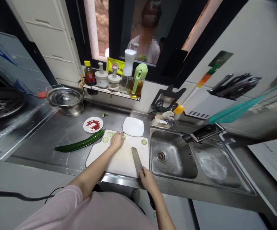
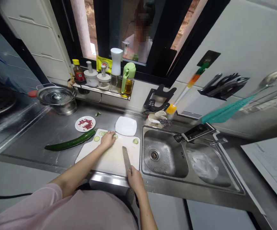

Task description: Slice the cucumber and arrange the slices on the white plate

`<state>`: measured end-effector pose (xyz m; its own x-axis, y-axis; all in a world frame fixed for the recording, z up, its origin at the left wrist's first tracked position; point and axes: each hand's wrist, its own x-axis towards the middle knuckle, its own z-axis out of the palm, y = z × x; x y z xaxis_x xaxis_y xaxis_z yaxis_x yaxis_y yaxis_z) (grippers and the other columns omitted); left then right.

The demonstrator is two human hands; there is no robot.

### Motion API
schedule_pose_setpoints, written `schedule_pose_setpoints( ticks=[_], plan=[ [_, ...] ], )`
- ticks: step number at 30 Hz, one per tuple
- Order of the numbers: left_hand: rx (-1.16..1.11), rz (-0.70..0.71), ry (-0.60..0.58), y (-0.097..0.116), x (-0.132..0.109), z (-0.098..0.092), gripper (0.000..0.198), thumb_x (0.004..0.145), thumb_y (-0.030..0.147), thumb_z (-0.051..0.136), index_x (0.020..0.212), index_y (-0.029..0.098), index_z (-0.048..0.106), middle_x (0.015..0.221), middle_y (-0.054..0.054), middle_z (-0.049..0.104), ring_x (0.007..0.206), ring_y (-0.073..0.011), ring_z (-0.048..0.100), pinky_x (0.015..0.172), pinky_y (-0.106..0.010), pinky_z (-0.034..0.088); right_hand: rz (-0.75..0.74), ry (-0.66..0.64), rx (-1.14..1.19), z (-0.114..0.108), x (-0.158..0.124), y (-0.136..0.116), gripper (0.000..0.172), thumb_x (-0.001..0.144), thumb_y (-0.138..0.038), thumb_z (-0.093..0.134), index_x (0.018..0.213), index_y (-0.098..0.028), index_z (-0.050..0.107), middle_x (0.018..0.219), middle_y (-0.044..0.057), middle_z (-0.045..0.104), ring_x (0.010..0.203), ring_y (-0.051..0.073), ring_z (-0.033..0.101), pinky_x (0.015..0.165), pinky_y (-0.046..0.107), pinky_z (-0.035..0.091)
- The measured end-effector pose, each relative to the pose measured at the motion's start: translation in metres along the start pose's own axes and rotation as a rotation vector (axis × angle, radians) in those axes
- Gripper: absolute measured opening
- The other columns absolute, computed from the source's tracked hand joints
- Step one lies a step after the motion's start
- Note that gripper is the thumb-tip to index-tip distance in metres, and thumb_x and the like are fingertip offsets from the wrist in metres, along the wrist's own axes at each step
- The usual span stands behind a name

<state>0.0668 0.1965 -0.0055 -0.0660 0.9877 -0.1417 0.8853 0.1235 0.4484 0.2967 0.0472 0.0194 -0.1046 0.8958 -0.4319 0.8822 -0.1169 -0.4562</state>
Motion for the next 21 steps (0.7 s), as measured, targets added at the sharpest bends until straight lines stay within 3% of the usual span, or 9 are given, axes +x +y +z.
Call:
schedule_pose_setpoints(
  ticks=[6,11,14,18,21],
  plan=[
    [0.064,-0.01,-0.019,0.002,0.008,0.005,0.032,0.088,0.028,0.049,0.117,0.023,0.063,0.118,-0.011,0.056,0.108,-0.0258,0.053,0.086,-0.034,0.043,0.008,0.016,0.056,0.0,0.0,0.005,0.038,0.092,-0.033,0.032,0.108,-0.015,0.062,0.101,0.011,0.07,0.095,0.02,0.064,0.081,0.025,0.042],
    [0.001,0.022,0.054,-0.001,0.01,0.009,0.025,0.086,0.024,0.052,0.107,0.024,0.066,0.113,-0.009,0.06,0.107,-0.0244,0.053,0.083,-0.032,0.042,0.03,0.01,0.009,-0.002,-0.001,0.003,0.04,0.092,-0.033,0.032,0.11,-0.015,0.062,0.103,0.011,0.07,0.097,0.021,0.064,0.081,0.025,0.042],
    [-0.117,-0.008,0.058,-0.003,0.01,0.007,0.022,0.084,0.024,0.054,0.103,0.023,0.066,0.102,-0.007,0.065,0.097,-0.0218,0.057,0.079,-0.03,0.043,0.031,0.0,-0.02,-0.002,-0.001,0.002,0.039,0.093,-0.033,0.03,0.11,-0.016,0.062,0.102,0.01,0.07,0.095,0.02,0.064,0.079,0.024,0.042],
    [-0.332,-0.077,0.043,-0.01,0.01,0.002,0.032,0.081,0.021,0.057,0.112,0.023,0.067,0.089,-0.003,0.068,0.084,-0.0177,0.06,0.074,-0.026,0.043,0.014,-0.001,-0.026,-0.001,0.001,0.002,0.038,0.094,-0.033,0.03,0.106,-0.017,0.062,0.097,0.008,0.071,0.09,0.019,0.064,0.075,0.023,0.041],
    [-0.516,-0.193,0.036,-0.02,0.005,-0.001,0.029,0.077,0.019,0.06,0.104,0.019,0.07,0.076,0.0,0.066,0.074,-0.0151,0.061,0.07,-0.024,0.045,0.003,-0.004,-0.031,-0.002,0.003,-0.002,0.037,0.094,-0.032,0.03,0.103,-0.017,0.062,0.094,0.008,0.07,0.088,0.018,0.063,0.073,0.023,0.04]
  ],
)
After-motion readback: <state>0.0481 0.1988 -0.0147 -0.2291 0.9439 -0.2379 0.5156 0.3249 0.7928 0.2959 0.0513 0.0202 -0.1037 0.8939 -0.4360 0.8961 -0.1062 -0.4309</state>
